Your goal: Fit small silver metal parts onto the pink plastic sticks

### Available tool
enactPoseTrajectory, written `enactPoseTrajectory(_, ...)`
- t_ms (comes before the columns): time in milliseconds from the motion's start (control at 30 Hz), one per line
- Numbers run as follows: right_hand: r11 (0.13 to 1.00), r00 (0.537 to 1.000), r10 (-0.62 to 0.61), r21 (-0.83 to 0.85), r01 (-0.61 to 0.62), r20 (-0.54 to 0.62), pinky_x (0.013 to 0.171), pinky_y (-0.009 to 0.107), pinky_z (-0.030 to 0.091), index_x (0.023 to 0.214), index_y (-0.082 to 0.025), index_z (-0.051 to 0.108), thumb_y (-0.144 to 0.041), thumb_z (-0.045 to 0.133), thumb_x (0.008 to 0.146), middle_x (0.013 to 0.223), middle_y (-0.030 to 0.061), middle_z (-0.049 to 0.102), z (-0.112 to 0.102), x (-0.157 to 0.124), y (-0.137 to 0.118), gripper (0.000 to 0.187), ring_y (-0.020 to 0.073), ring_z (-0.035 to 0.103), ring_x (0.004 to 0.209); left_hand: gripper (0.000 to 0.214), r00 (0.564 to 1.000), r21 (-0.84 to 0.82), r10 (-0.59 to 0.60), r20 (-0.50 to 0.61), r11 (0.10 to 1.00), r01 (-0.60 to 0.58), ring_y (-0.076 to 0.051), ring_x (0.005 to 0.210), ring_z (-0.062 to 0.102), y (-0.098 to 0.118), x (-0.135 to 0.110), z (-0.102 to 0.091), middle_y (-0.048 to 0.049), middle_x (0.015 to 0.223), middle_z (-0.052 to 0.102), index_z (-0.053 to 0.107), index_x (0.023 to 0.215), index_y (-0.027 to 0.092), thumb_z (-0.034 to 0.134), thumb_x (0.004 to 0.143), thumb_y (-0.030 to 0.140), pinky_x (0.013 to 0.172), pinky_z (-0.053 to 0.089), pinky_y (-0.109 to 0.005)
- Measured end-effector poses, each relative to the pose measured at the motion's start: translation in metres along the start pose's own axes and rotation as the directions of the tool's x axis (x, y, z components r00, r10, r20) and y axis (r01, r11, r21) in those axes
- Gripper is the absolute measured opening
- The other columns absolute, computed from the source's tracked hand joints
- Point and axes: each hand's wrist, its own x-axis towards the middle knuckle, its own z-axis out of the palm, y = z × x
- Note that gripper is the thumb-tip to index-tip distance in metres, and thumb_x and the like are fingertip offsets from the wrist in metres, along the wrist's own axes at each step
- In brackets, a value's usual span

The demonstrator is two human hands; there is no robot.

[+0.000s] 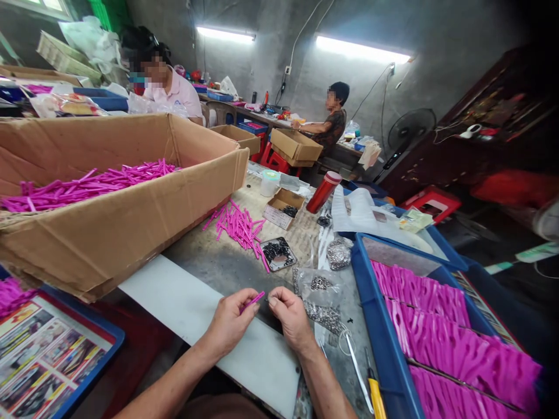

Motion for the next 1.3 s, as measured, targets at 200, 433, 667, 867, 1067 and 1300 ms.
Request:
enactPoseTrajectory(200, 0.99, 0.996, -0.09, -0.105, 0.091, 0.014, 0.048, 0.022, 0.025, 0.062, -0.018, 0.043, -0.027, 0.046, 0.071, 0.055, -0.0049, 0.033, -0.001, -0.002, -0.003, 0.013, 0.0101, 0.03, 0.051, 0.019, 1.0, 0.02, 0.024, 0.017, 0.999, -0.025, -0.013, 0.06, 0.051, 0.005, -0.001, -0.002, 0.0008, 0.067, 0.059, 0.061, 0.081, 0.016, 0.044, 0.074, 0.022, 0.055, 0.04, -0.019)
enactPoseTrajectory(433, 0.921, 0.973, -0.221, -0.313, 0.232, 0.069, 0.052, 0.022, 0.029, 0.062, -0.019, 0.042, -0.024, 0.043, 0.074, 0.058, -0.0034, 0.037, -0.002, -0.003, -0.01, 0.013, 0.0113, 0.036, 0.056, 0.022, 0.995, 0.021, 0.035, 0.098, 0.999, -0.037, -0.013, 0.061, 0.051, 0.012, -0.003, -0.004, 0.0002, 0.068, 0.06, 0.061, 0.078, 0.016, 0.04, 0.076, 0.022, 0.056, 0.039, -0.019)
enactPoseTrajectory(667, 0.836, 0.939, -0.309, -0.428, 0.343, 0.149, 0.053, 0.023, 0.031, 0.063, -0.019, 0.042, -0.022, 0.041, 0.077, 0.06, -0.002, 0.039, -0.003, -0.002, -0.014, 0.014, 0.0118, 0.039, 0.057, 0.022, 0.994, 0.031, 0.035, 0.108, 0.999, -0.039, -0.013, 0.062, 0.051, 0.014, -0.004, -0.006, -0.0003, 0.069, 0.061, 0.061, 0.074, 0.016, 0.04, 0.076, 0.023, 0.057, 0.039, -0.019)
enactPoseTrajectory(867, 0.801, 0.924, -0.326, -0.461, 0.381, 0.198, 0.054, 0.024, 0.032, 0.063, -0.019, 0.042, -0.02, 0.039, 0.077, 0.062, -0.0012, 0.041, -0.006, -0.004, -0.018, 0.014, 0.0123, 0.04, 0.059, 0.024, 0.991, 0.071, 0.042, 0.123, 0.996, -0.051, -0.012, 0.059, 0.049, 0.015, -0.006, -0.006, 0.0009, 0.064, 0.058, 0.061, 0.073, 0.015, 0.038, 0.078, 0.023, 0.054, 0.037, -0.018)
enactPoseTrajectory(1067, 0.794, 0.924, -0.305, -0.474, 0.38, 0.23, 0.055, 0.023, 0.032, 0.063, -0.019, 0.042, -0.018, 0.039, 0.077, 0.062, -0.0013, 0.041, -0.007, -0.004, -0.021, 0.014, 0.0121, 0.04, 0.059, 0.025, 0.989, 0.122, 0.045, 0.14, 0.991, -0.062, -0.012, 0.056, 0.048, 0.014, -0.006, -0.006, 0.0015, 0.06, 0.055, 0.06, 0.073, 0.015, 0.037, 0.079, 0.024, 0.053, 0.036, -0.018)
enactPoseTrajectory(1300, 0.803, 0.931, -0.258, -0.479, 0.356, 0.259, 0.056, 0.023, 0.032, 0.064, -0.019, 0.043, -0.018, 0.04, 0.078, 0.062, -0.0019, 0.041, -0.01, -0.003, -0.019, 0.014, 0.0117, 0.041, 0.06, 0.025, 0.989, 0.171, 0.035, 0.145, 0.983, -0.06, -0.012, 0.056, 0.048, 0.012, -0.006, -0.006, 0.0013, 0.06, 0.054, 0.058, 0.072, 0.015, 0.035, 0.08, 0.023, 0.053, 0.035, -0.019)
